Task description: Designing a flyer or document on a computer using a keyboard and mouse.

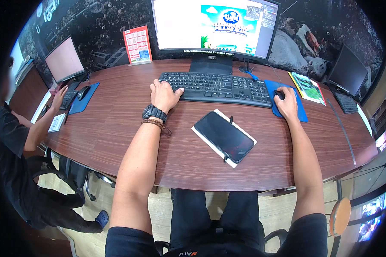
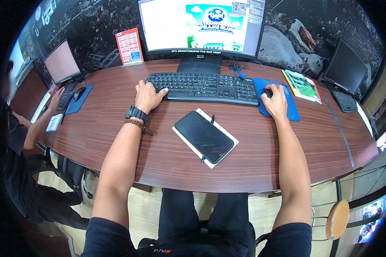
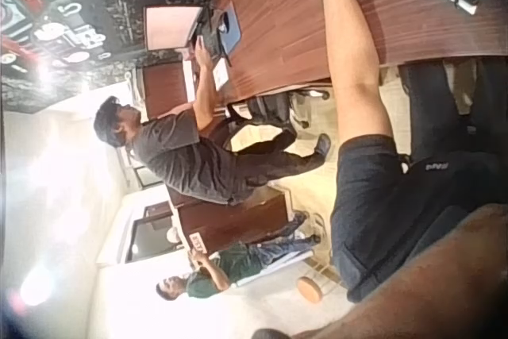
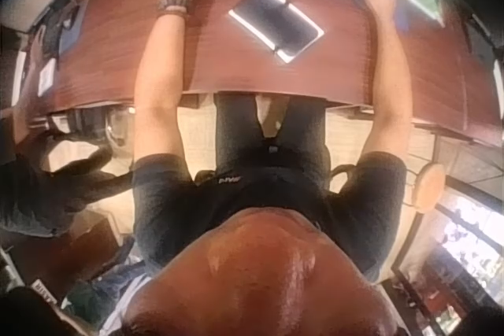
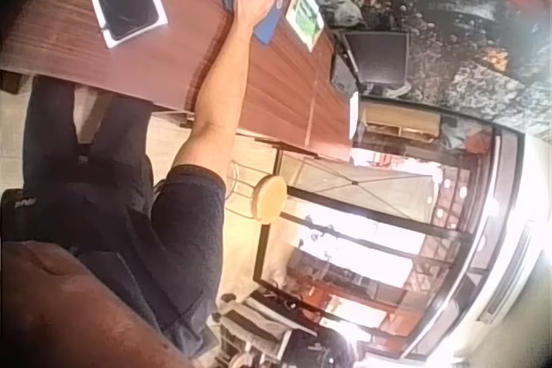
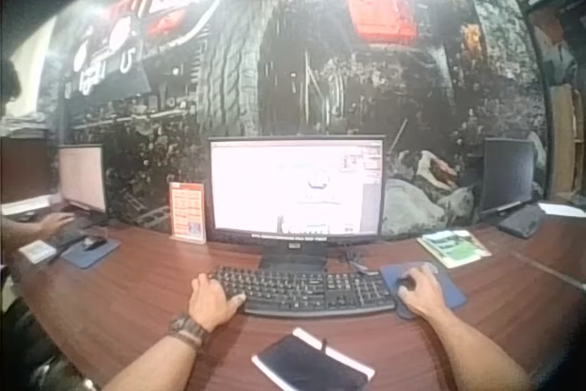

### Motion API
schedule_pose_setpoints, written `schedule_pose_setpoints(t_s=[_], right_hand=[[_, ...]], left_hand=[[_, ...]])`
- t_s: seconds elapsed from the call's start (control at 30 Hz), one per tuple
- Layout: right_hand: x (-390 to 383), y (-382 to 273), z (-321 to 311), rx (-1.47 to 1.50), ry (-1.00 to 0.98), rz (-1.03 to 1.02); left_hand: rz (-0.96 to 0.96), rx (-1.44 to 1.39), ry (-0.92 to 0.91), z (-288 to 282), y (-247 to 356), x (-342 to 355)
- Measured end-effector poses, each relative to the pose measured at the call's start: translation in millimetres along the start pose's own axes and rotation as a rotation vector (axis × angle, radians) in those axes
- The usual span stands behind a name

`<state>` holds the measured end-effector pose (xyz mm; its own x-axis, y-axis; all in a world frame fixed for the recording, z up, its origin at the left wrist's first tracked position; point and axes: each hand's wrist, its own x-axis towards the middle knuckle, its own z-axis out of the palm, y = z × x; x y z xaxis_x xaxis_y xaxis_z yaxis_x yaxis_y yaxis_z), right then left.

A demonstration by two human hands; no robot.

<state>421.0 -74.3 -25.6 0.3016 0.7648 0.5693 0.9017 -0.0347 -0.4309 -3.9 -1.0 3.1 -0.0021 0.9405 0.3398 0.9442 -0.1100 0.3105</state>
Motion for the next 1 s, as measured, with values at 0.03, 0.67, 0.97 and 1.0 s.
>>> schedule_pose_setpoints(t_s=[0.03,0.67,0.97,1.0], right_hand=[[0.0,-0.9,0.1,0.001,0.0,0.0],[1.7,3.1,2.0,0.062,-0.007,-0.09],[1.8,3.0,2.4,0.041,-0.02,-0.059],[1.6,2.6,2.1,0.039,-0.024,-0.051]], left_hand=[[-0.003,-0.018,0.035,1.7,-1.2,-0.9],[0.026,-0.037,0.089,12.6,-8.3,2.1],[0.009,-0.027,0.039,9.3,-5.9,1.9],[0.01,-0.027,0.04,8.7,-5.4,1.6]])
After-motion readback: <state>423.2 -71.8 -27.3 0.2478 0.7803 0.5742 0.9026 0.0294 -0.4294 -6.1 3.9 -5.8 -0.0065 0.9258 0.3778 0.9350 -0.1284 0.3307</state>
